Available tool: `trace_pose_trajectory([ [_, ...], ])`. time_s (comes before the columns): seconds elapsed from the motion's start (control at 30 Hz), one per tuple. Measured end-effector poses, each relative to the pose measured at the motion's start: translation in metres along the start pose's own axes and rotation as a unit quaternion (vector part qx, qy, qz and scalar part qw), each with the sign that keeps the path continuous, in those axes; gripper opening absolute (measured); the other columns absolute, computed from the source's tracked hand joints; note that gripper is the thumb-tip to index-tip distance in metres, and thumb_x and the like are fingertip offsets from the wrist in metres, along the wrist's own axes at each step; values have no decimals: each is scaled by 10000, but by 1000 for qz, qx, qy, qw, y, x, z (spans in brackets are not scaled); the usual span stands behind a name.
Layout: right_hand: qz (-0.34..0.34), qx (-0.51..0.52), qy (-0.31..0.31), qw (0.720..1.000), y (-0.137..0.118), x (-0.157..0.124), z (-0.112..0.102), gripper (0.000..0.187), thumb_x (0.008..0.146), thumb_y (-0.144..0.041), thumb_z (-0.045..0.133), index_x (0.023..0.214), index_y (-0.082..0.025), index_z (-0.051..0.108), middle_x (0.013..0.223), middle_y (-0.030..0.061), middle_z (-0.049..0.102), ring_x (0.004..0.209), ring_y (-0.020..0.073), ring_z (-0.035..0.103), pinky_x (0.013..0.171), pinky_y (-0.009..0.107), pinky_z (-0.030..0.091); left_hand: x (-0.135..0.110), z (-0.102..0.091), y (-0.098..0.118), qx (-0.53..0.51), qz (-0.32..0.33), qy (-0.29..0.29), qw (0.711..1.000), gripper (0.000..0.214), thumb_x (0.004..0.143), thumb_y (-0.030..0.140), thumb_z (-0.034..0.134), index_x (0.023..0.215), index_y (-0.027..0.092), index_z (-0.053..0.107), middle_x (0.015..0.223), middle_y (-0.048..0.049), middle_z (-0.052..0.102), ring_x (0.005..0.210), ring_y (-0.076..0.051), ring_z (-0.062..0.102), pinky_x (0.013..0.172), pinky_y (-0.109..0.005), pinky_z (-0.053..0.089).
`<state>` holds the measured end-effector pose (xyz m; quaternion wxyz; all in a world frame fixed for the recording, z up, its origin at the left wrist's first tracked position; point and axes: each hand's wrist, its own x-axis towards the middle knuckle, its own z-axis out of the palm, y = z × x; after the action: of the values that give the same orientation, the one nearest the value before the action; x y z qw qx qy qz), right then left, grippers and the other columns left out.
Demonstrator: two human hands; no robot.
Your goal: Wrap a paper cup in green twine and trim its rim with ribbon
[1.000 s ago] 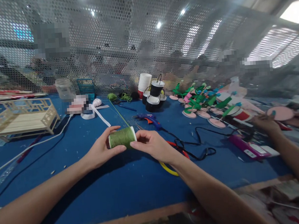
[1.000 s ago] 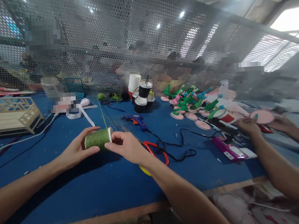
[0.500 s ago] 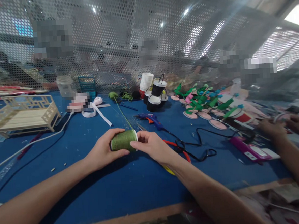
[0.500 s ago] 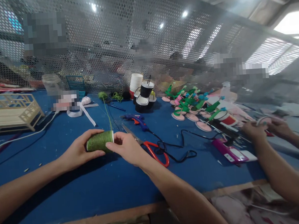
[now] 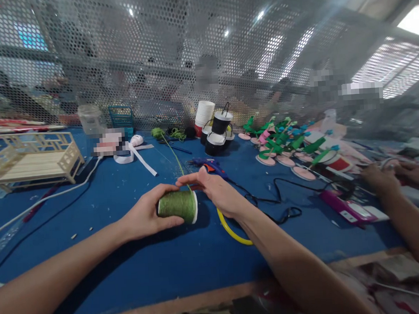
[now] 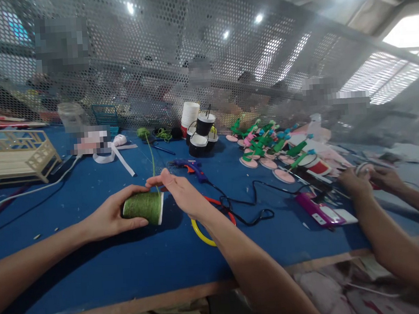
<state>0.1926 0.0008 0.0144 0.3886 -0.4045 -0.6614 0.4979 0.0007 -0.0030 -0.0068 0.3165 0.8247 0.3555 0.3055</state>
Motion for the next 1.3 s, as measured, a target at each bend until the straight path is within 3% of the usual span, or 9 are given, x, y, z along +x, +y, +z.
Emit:
trace_pose_trajectory([
  [0.3, -53, -42, -59, 996, -29, 11, 7, 572, 830, -602, 299, 921, -172, 666, 999, 73, 665, 987, 175, 573, 874, 327, 409, -1, -1, 5, 31, 22, -20, 999, 441, 679, 408, 624, 995, 170, 429, 921, -55, 570, 782, -189, 584, 676, -323, 480],
  [0.53, 32, -20, -60, 997, -25, 40, 11, 620, 806, -642, 291, 781, -147, 663, 865, 77, 670, 849, 164, 588, 780, 301, 435, -5, 2, 0, 66, 55, 15, 996, 464, 657, 448, 646, 965, 185, 422, 917, -60, 562, 790, -202, 584, 677, -339, 489],
  [0.7, 94, -23, -91, 991, -14, 53, 19, 617, 804, -641, 302, 649, -156, 651, 709, 55, 656, 688, 131, 584, 667, 250, 448, -7, 2, -4, 101, 157, 13, 982, 555, 735, 408, 606, 1209, 217, 390, 1093, -101, 528, 1050, -253, 522, 841, -382, 468],
  [0.8, 104, -74, -69, 989, -13, 52, 12, 567, 813, -613, 335, 758, -143, 647, 696, 65, 657, 644, 133, 591, 603, 240, 454, -6, 0, -3, 128, 172, -4, 977, 508, 762, 395, 583, 1212, 221, 425, 1110, -103, 496, 1083, -250, 500, 872, -374, 459],
  [0.87, 93, -143, -9, 985, -13, 50, -5, 522, 837, -572, 339, 897, -135, 618, 707, 74, 659, 599, 136, 600, 558, 242, 455, -6, -1, -2, 131, 160, -10, 978, 500, 763, 403, 580, 1202, 212, 438, 1079, -97, 494, 1012, -225, 537, 846, -349, 474],
  [0.93, 72, -247, 81, 963, -14, 45, -28, 475, 872, -510, 311, 949, -131, 588, 726, 79, 659, 581, 138, 611, 550, 241, 453, -6, -1, -2, 133, 149, -5, 980, 500, 764, 405, 578, 1200, 201, 440, 1058, -93, 493, 958, -205, 554, 830, -331, 481],
  [1.03, 86, -411, 207, 884, -7, 38, -64, 403, 903, -397, 274, 927, -142, 585, 853, 106, 660, 723, 172, 633, 657, 274, 451, -6, -1, -3, 144, 143, 17, 979, 488, 766, 390, 582, 1191, 193, 447, 1062, -94, 484, 962, -205, 547, 840, -332, 475],
  [1.17, 153, -457, 183, 857, 18, 35, -85, 117, 702, -237, 615, 737, -125, 621, 803, 157, 663, 827, 290, 615, 703, 335, 431, -4, -1, -5, 155, 141, 29, 977, 473, 772, 365, 581, 1196, 209, 439, 1077, -89, 474, 988, -209, 535, 858, -344, 468],
  [1.3, 186, -469, 185, 843, 43, 42, -78, 93, 638, -129, 633, 727, -108, 622, 909, 203, 644, 957, 325, 571, 771, 345, 416, -2, -2, -5, 163, 135, 29, 977, 454, 777, 345, 574, 1189, 216, 434, 1100, -90, 464, 1015, -214, 522, 872, -359, 459],
])
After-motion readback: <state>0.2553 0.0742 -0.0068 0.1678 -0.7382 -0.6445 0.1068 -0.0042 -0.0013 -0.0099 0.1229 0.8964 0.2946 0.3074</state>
